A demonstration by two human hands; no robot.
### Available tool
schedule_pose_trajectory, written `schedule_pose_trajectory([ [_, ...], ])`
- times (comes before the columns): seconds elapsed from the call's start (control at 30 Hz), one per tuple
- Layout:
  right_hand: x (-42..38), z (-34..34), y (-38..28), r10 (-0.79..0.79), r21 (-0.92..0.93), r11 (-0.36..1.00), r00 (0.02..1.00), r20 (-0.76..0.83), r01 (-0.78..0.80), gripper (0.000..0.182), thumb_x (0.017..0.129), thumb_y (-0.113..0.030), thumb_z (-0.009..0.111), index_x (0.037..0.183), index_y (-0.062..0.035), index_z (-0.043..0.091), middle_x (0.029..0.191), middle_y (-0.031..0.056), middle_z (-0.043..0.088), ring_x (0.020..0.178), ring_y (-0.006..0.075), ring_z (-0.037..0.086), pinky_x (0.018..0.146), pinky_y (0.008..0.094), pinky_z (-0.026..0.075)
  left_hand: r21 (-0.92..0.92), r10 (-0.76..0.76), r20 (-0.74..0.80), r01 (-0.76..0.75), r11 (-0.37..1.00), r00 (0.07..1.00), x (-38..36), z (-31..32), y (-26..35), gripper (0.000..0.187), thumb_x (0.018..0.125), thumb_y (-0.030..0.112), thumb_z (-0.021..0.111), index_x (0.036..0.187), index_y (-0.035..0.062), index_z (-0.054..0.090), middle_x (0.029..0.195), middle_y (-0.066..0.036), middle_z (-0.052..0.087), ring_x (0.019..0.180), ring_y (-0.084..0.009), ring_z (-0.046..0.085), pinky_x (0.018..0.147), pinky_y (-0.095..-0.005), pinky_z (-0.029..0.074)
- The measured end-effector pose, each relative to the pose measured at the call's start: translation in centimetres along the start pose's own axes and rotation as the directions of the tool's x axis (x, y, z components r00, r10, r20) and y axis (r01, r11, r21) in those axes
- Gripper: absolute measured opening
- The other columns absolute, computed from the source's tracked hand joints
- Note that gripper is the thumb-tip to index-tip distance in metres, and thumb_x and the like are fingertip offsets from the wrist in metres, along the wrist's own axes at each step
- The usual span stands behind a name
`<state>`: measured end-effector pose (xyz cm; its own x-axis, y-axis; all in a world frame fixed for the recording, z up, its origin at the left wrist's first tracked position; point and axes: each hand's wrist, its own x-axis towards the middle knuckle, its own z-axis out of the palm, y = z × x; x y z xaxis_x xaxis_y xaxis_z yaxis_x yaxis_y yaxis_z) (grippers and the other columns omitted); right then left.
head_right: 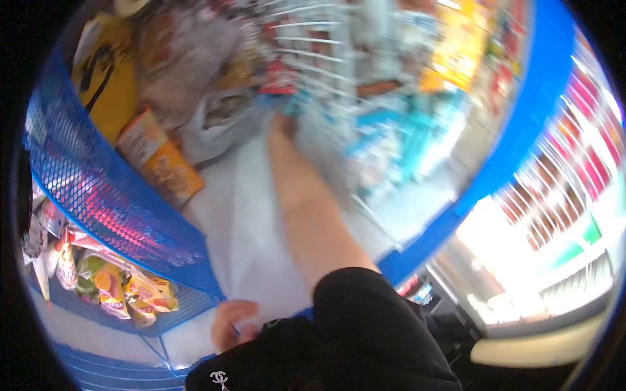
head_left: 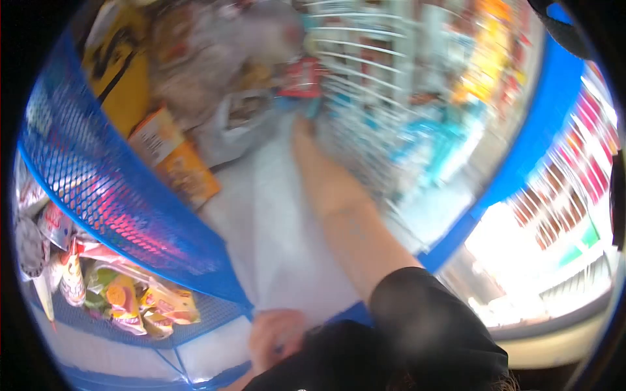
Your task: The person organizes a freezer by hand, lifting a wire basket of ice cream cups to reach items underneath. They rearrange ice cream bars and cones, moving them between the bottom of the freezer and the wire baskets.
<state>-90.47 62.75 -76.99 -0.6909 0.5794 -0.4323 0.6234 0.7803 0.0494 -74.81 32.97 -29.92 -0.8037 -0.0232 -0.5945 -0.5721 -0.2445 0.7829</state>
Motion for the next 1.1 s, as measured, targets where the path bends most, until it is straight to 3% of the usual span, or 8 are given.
schedule_pose_trajectory([
  [0.1, -7.7, -2.8, -3.7, 0.427, 0.609, 0.561, 0.826, 0.367, -0.561, 0.029, 0.09, -0.031, 0.062, 0.094, -0.0029, 0.061, 0.079, 0.0089, 0.059, 0.061, 0.0233, 0.056, 0.055, 0.0421, 0.049, 0.056, -0.02, -0.029, 0.022, 0.998, 0.999, 0.7, 0.3, 2.3, 0.03, 0.075, -0.004, 0.061, 0.105, -0.0014, 0.064, 0.108, -0.018, 0.065, 0.098, -0.0321, 0.061, 0.09, -0.0383, 0.046],
  [0.2, -18.8, -13.8, -9.8, 0.225, 0.738, 0.36, 0.821, 0.525, -0.571, 0.028, 0.088, -0.025, 0.064, 0.103, -0.0033, 0.055, 0.079, 0.008, 0.055, 0.056, 0.0171, 0.051, 0.047, 0.0321, 0.045, 0.087, -0.018, -0.036, 0.021, 0.996, 0.999, -0.1, 0.4, 3.5, 0.032, 0.081, -0.002, 0.058, 0.114, -0.0032, 0.06, 0.12, -0.018, 0.059, 0.109, -0.0302, 0.056, 0.095, -0.0395, 0.042],
  [0.33, -26.6, -26.4, -11.1, -0.148, 0.639, 0.578, 0.704, 0.694, -0.508, 0.043, 0.084, -0.019, 0.067, 0.121, -0.0012, 0.052, 0.095, 0.0082, 0.059, 0.077, 0.0193, 0.058, 0.065, 0.0397, 0.051, 0.178, 0.138, -0.283, -0.089, 0.98, 0.949, 2.7, 1.9, 6.6, 0.058, 0.09, 0.004, 0.054, 0.145, -0.002, 0.035, 0.149, -0.019, 0.037, 0.132, -0.0277, 0.042, 0.108, -0.0437, 0.033],
  [0.5, -31.0, -34.8, -7.2, -0.753, 0.667, 0.572, 0.628, 0.196, 0.478, 0.062, 0.082, -0.017, 0.072, 0.135, -0.0012, 0.044, 0.116, 0.0136, 0.059, 0.106, 0.0256, 0.057, 0.092, 0.042, 0.046, -0.026, 0.172, -0.286, -0.187, 0.982, 0.943, 8.6, 5.5, 5.8, 0.06, 0.097, 0.007, 0.055, 0.15, 0.0016, 0.028, 0.148, -0.015, 0.039, 0.135, -0.0239, 0.041, 0.111, -0.0342, 0.03],
  [0.6, -31.7, -40.7, -6.4, -0.821, 0.384, 0.568, 0.536, 0.196, 0.728, 0.076, 0.082, -0.015, 0.074, 0.146, -0.0021, 0.034, 0.124, 0.0159, 0.055, 0.113, 0.0282, 0.055, 0.095, 0.0409, 0.045, -0.2, 0.093, -0.25, -0.145, 0.969, 0.964, 10.6, 6.8, 6.8, 0.049, 0.099, 0.011, 0.056, 0.143, -0.0012, 0.039, 0.131, -0.01, 0.053, 0.119, -0.0167, 0.053, 0.1, -0.0285, 0.041],
  [0.8, -26.5, -41.7, -3.2, -0.593, 0.914, 0.404, 0.747, 0.301, -0.048, 0.071, 0.087, -0.02, 0.07, 0.147, -0.0005, 0.036, 0.121, 0.0201, 0.06, 0.11, 0.0309, 0.06, 0.097, 0.0387, 0.045, -0.532, -0.002, -0.023, -0.01, 0.847, 1.0, 12.2, 10.3, 4.9, 0.032, 0.1, 0.016, 0.057, 0.128, 0.0005, 0.057, 0.116, -0.005, 0.065, 0.103, -0.0136, 0.062, 0.091, -0.0304, 0.05],
  [0.9, -22.6, -42.9, -0.3, -0.616, 0.747, 0.587, 0.771, 0.163, 0.311, 0.061, 0.089, -0.023, 0.068, 0.14, 0.0022, 0.046, 0.12, 0.0192, 0.063, 0.109, 0.026, 0.061, 0.096, 0.0347, 0.045, -0.473, 0.014, 0.042, 0.008, 0.881, 0.999, 12.2, 13.2, 5.1, 0.032, 0.099, 0.017, 0.059, 0.126, 0.0, 0.057, 0.116, -0.005, 0.064, 0.103, -0.0143, 0.062, 0.091, -0.0313, 0.05],
  [1.1, -19.1, -47.8, 1.1, -0.631, 0.799, 0.565, 0.732, 0.257, 0.207, 0.049, 0.092, -0.02, 0.068, 0.132, 0.0021, 0.052, 0.118, 0.0109, 0.062, 0.109, 0.0177, 0.057, 0.094, 0.0301, 0.045, -0.366, 0.047, 0.186, 0.025, 0.93, 0.981, 14.7, 16.1, 6.9, 0.038, 0.094, 0.021, 0.068, 0.125, 0.0029, 0.057, 0.118, -0.005, 0.063, 0.106, -0.015, 0.061, 0.092, -0.0342, 0.051],
])
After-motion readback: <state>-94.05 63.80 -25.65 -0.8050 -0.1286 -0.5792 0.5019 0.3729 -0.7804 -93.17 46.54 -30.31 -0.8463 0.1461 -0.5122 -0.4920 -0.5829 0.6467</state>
